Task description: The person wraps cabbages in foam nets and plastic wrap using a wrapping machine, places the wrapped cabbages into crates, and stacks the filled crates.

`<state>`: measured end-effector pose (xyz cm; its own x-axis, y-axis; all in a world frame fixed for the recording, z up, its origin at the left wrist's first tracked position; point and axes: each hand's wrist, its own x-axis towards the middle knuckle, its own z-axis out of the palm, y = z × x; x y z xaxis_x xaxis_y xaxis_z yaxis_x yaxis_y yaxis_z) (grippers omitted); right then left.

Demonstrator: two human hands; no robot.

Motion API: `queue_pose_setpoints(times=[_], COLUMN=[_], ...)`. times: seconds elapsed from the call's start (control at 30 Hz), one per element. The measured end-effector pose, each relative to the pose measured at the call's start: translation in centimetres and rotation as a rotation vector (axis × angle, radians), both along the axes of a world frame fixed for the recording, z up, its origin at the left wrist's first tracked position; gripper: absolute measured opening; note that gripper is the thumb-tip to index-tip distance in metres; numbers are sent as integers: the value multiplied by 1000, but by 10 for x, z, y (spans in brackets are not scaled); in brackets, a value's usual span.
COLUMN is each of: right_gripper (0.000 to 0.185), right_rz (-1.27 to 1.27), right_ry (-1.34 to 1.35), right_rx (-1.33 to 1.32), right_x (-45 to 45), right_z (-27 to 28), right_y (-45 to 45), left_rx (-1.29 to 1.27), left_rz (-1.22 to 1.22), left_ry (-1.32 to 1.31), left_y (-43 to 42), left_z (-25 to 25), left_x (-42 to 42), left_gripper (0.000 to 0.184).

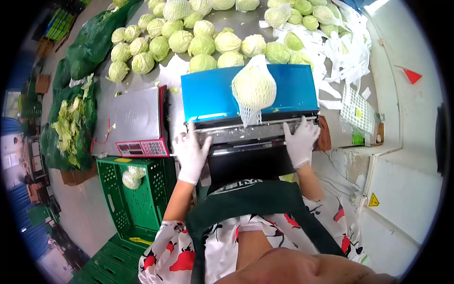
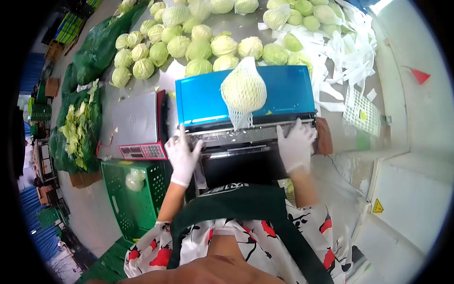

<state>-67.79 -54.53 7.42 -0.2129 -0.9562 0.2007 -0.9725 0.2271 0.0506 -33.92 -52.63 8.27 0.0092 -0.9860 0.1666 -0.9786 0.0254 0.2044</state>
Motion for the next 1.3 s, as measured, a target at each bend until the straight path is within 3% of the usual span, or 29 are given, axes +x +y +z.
queue_pose_setpoints(times=[0.1,0.13,0.17,0.23,0.27,0.3,0.37,0.43,0.5,0.53,0.57,0.6,0.63,0.7,0.77,0.83,0.93,0.97,1.0,1.03,1.07,1.1,1.17,1.23,1.27,1.3], right_gripper=[44,34,28,21,17,18,15,14,14,21,31,41,56,98,118,123,105,97,90,82,66,63,61,60,61,63], right_rz=[102,111,178,208,183,106,30,178,755,875,788,695,404,738,1048,947,820,691,555,406,360,292,170,151,59,-12], right_ry=[-196,-369,-417,-589,-810,-1247,-1514,-1460,-1513,-1501,-1451,-1401,-1301,-1031,-519,-1059,-1137,-1305,-1466,-1621,-1578,-1564,-1465,-1390,-1425,-1472], right_rx=[-141,-135,-210,-167,-81,-9,219,515,570,493,395,305,196,165,80,395,353,429,502,576,601,714,918,1002,1048,1090], right_x=[7,2,-4,-6,-10,-21,-24,-43,-76,-90,-84,-77,-46,-25,-15,15,20,20,22,22,20,17,10,3,2,3], right_z=[-27,-37,-47,-29,-9,-10,49,105,137,144,158,171,185,141,66,45,36,35,38,40,51,63,99,92,74,59], right_y=[-2,-4,-4,-4,-1,1,15,26,20,6,-14,-33,-54,-113,-159,-171,-160,-147,-129,-107,-83,-58,-9,43,68,77], left_rx=[44,-30,-19,37,52,114,341,522,728,592,447,290,135,132,44,395,433,477,510,710,843,978,1300,1333,1421,1531], left_rz=[100,112,121,87,86,98,-105,-391,-495,-494,-493,-477,-460,-542,-685,-599,-514,-491,-421,-287,-222,-147,-231,-238,-263,-148], left_ry=[-26,-39,14,436,669,1110,1178,1129,1367,1507,1640,1451,1257,795,425,692,1016,1150,1194,1309,1366,1421,1326,1423,1377,1358], left_y=[9,10,12,6,4,3,6,10,8,-3,-18,-43,-75,-132,-170,-176,-171,-164,-147,-126,-100,-75,-34,22,31,41], left_z=[-16,-17,-16,-31,-38,-31,14,65,105,126,137,131,121,81,27,18,3,-3,-3,-7,16,45,62,27,38,21], left_x=[-16,-14,-13,-5,-2,-3,7,26,47,38,23,11,1,-13,-39,-63,-58,-56,-58,-57,-59,-62,-56,-59,-57,-58], left_gripper=[89,90,82,71,66,54,34,17,29,50,73,101,131,139,140,139,122,118,99,85,80,76,68,70,75,83])
